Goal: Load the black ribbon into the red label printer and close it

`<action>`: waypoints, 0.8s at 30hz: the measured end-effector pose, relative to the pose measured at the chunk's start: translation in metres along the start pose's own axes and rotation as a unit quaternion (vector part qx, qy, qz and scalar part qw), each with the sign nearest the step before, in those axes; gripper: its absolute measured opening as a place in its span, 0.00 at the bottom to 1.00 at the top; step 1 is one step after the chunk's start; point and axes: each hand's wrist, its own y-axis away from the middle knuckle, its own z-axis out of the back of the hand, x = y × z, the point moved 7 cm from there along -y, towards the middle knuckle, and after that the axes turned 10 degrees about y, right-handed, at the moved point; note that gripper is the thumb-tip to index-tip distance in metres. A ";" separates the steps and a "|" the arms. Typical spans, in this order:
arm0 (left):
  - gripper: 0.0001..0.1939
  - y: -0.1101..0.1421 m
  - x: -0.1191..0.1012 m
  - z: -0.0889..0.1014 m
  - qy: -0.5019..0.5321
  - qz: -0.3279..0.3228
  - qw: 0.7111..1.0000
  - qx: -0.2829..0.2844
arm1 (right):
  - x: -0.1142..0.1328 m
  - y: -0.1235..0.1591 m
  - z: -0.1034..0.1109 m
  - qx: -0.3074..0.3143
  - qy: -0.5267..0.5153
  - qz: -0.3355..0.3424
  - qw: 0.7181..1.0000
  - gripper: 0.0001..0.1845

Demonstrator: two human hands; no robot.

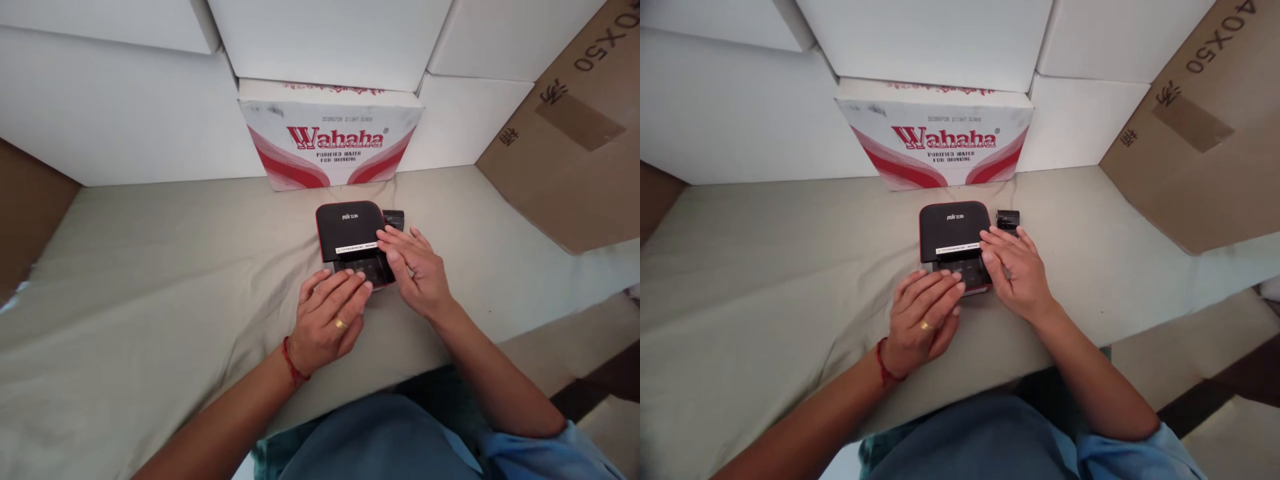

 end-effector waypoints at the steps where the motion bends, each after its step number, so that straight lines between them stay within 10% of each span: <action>1: 0.25 0.001 0.003 0.004 0.010 0.004 1.000 -0.019 | 0.001 0.002 0.000 -0.001 0.003 0.003 1.000 0.18; 8: 0.29 0.004 0.053 0.023 0.039 0.159 0.985 -0.051 | -0.001 0.001 -0.004 0.006 -0.010 -0.018 1.000 0.19; 24: 0.28 0.007 0.062 0.015 0.021 0.105 0.992 -0.065 | 0.009 0.007 -0.013 0.013 -0.049 -0.029 0.998 0.26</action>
